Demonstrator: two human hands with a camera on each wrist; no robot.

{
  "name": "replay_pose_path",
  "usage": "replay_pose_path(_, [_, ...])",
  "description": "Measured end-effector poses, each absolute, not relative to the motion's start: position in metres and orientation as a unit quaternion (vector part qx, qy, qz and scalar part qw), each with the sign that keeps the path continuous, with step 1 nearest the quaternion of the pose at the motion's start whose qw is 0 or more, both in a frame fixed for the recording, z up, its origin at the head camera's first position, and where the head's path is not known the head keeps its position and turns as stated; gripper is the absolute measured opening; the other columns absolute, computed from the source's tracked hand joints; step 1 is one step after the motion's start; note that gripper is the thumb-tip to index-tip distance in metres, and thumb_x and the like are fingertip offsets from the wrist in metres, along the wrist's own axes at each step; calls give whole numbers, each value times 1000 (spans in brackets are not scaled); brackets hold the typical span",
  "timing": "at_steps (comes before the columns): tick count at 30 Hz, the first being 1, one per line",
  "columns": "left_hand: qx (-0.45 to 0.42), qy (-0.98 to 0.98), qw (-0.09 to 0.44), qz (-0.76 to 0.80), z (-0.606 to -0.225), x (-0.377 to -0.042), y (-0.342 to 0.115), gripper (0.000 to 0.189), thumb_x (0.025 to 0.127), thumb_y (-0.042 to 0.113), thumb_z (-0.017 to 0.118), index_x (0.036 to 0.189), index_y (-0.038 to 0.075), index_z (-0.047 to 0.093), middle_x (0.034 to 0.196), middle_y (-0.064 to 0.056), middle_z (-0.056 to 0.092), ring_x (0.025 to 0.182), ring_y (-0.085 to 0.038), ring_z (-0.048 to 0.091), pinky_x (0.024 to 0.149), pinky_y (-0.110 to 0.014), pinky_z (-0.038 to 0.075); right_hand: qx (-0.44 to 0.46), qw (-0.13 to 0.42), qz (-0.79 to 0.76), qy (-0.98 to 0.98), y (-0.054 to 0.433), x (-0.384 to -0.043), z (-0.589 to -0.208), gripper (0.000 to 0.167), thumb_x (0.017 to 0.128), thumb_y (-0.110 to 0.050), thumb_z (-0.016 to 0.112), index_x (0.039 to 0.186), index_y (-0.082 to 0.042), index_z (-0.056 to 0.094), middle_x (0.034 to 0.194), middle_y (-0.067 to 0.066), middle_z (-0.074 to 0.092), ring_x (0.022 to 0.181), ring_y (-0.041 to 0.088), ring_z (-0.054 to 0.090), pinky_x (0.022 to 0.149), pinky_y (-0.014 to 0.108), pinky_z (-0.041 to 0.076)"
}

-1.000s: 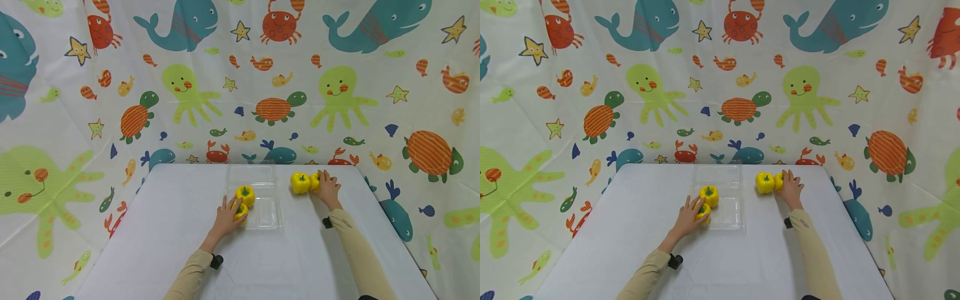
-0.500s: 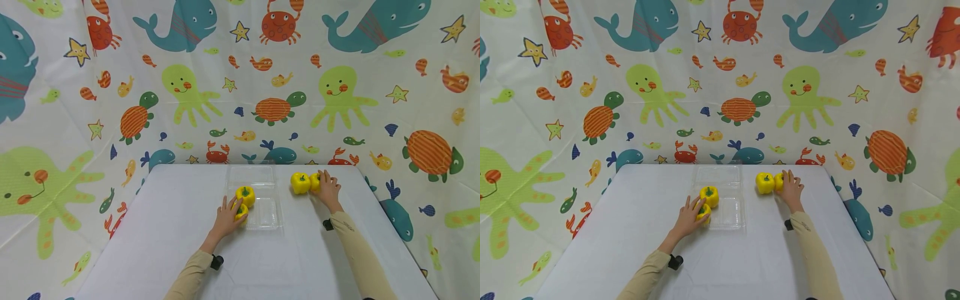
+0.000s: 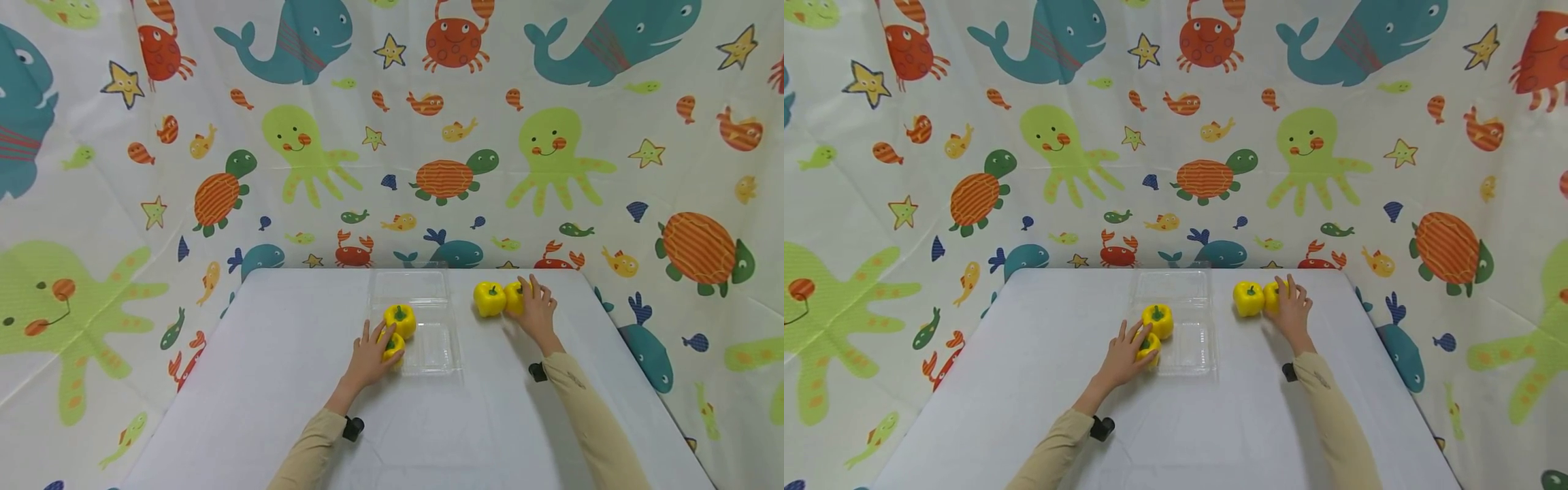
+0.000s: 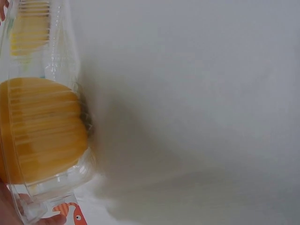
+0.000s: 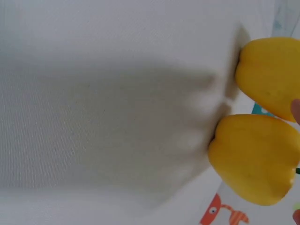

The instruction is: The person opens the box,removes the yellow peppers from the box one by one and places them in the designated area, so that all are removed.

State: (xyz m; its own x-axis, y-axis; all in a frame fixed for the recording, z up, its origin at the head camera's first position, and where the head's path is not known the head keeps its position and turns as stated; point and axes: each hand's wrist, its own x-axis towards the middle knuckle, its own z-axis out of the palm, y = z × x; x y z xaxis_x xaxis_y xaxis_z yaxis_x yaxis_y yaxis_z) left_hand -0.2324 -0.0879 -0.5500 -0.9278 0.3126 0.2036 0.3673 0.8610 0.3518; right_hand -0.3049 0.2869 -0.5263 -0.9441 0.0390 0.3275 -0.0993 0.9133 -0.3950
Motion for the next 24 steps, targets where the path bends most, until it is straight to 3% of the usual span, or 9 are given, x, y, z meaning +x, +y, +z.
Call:
replay_pose_path(14, [-187, -958, 42, -211, -550, -231, -95, 63, 88, 49, 44, 141, 18, 28, 145, -10, 28, 135, -43, 12, 99, -61, 25, 82, 295, 236, -922, 255, -279, -518, 72, 69, -14, 75, 130, -3, 38, 141, 21, 27, 121, 40, 23, 90, 57, 20])
replay_pose_path(24, [-198, -951, 83, -224, -555, -224, -104, 77, 79, 53, 57, 140, 14, 30, 142, -13, 33, 135, -39, 17, 102, -54, 26, 128, 299, 264, -908, 222, -263, -516, 66, 70, -14, 74, 125, -2, 42, 137, 19, 33, 116, 40, 29, 91, 57, 21])
